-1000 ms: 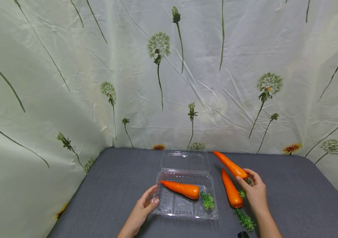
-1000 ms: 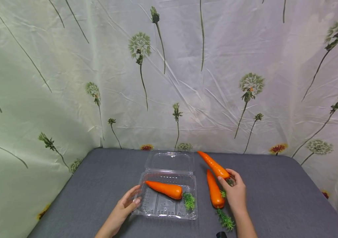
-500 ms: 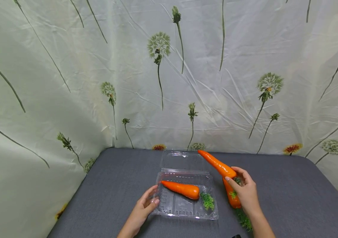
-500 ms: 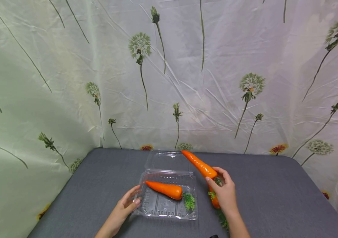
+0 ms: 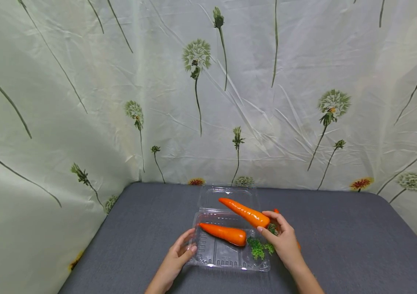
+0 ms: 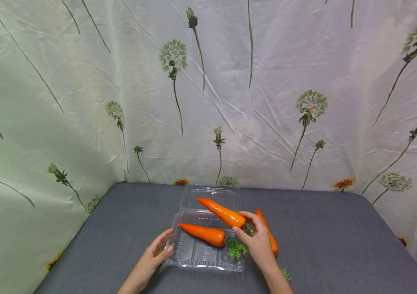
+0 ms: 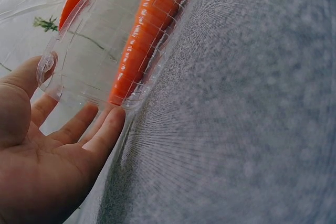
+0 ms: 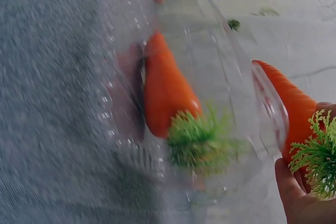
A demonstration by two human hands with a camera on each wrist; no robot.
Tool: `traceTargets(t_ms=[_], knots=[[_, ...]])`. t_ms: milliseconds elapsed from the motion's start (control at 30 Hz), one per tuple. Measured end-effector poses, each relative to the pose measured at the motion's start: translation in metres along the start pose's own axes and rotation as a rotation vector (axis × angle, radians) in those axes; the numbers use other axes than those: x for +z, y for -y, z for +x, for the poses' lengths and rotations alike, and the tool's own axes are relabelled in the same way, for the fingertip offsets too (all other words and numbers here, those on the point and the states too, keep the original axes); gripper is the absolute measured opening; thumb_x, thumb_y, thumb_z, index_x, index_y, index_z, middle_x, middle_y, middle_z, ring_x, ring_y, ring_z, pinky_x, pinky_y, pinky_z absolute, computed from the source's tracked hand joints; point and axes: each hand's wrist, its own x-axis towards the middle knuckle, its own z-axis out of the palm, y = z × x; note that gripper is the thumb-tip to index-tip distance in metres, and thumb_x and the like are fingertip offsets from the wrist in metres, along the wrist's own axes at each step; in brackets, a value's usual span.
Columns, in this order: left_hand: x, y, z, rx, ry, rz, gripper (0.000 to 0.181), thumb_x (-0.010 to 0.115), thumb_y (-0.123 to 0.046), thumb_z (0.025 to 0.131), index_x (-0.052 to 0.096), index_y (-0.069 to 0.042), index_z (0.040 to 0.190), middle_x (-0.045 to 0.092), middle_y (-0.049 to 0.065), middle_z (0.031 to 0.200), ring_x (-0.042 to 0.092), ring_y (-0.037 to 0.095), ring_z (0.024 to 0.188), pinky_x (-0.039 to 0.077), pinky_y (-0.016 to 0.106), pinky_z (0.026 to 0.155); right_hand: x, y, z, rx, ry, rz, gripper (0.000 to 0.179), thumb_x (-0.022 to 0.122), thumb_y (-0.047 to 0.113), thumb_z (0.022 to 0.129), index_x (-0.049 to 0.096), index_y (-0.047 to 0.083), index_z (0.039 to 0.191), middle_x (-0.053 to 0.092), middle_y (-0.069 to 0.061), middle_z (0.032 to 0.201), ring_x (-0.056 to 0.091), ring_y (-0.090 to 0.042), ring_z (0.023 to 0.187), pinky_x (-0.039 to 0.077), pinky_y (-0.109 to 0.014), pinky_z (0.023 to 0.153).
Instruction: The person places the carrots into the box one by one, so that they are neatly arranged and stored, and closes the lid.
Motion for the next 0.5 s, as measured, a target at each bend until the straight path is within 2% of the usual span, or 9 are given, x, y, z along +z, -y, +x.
traceTargets(t_ms=[200,500], knots=[[-0.001,0.000,0.000,-0.008,0.000,-0.001,0.056,0.057,-0.019,0.089,0.032,-0.009,0.138,0.033,0.023,0.135,0.044,0.032,0.114,0.040,0.030,0.088,0.012,-0.002,-0.002,0.012,0.072,0.021,0.044,0.071,0.011,0.077,0.053,0.002,0.116,0.053,-0.009,0.115,0.051,-0.012,0.099,0.041,-0.021,0.080],[-0.001,0.001,0.000,0.010,-0.001,0.004,0.055,0.057,-0.017,0.089,0.033,-0.009,0.138,0.033,0.023,0.135,0.044,0.033,0.114,0.040,0.026,0.086,0.026,-0.005,-0.006,0.023,0.112,0.019,0.041,0.074,0.012,0.074,0.057,0.006,0.111,0.054,-0.006,0.112,0.052,-0.015,0.099,0.042,-0.026,0.082]])
